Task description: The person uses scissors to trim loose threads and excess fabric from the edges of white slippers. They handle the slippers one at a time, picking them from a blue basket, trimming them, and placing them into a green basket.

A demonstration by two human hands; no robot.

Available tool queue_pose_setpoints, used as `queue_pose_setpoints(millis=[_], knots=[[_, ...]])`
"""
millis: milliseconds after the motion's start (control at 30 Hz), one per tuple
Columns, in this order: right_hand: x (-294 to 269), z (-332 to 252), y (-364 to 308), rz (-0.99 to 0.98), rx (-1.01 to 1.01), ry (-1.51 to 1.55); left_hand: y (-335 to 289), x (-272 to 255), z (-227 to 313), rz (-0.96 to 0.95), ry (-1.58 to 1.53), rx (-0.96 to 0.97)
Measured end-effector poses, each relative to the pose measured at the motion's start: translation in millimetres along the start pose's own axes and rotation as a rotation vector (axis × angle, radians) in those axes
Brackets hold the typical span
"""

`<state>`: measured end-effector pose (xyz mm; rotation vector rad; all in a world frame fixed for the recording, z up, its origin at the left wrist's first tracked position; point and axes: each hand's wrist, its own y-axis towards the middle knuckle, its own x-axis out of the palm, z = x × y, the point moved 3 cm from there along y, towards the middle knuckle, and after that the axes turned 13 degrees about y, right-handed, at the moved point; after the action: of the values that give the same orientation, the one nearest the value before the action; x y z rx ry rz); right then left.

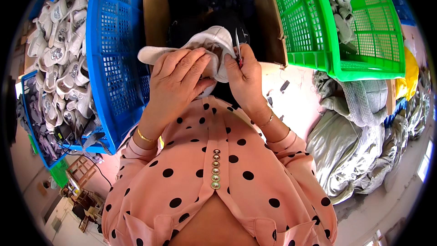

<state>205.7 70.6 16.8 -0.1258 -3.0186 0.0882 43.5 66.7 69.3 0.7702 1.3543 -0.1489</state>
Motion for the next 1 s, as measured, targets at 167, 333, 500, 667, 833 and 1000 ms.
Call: queue_pose_setpoints(millis=[167,333,500,667,833,1000], knots=[[1.8,37.4,-34.9,0.012,0.25,0.201,-41.4,28.7,5.4,-0.231,-0.283,0.046],[1.3,65.5,-67.4,-0.005,0.29,0.129,-72.5,52.3,13.2,-0.375,-0.385,0.124],[-3.4,26.6,-18.3,-0.212,0.16,-0.633,-48.8,57.4,5.2,-0.314,-0.47,0.276],[-6.5,42.9,7.5,-0.527,0.047,-0.841,-39.6,49.7,-1.9,-0.385,-0.478,0.278],[-6.4,49.7,-9.6,-0.438,0.117,-0.726,-58.0,49.4,-29.1,-0.223,-0.574,-0.214],[-9.4,55.3,-8.4,-0.39,0.154,-0.647,-56.5,60.8,-10.2,-0.375,-0.107,-0.075]])
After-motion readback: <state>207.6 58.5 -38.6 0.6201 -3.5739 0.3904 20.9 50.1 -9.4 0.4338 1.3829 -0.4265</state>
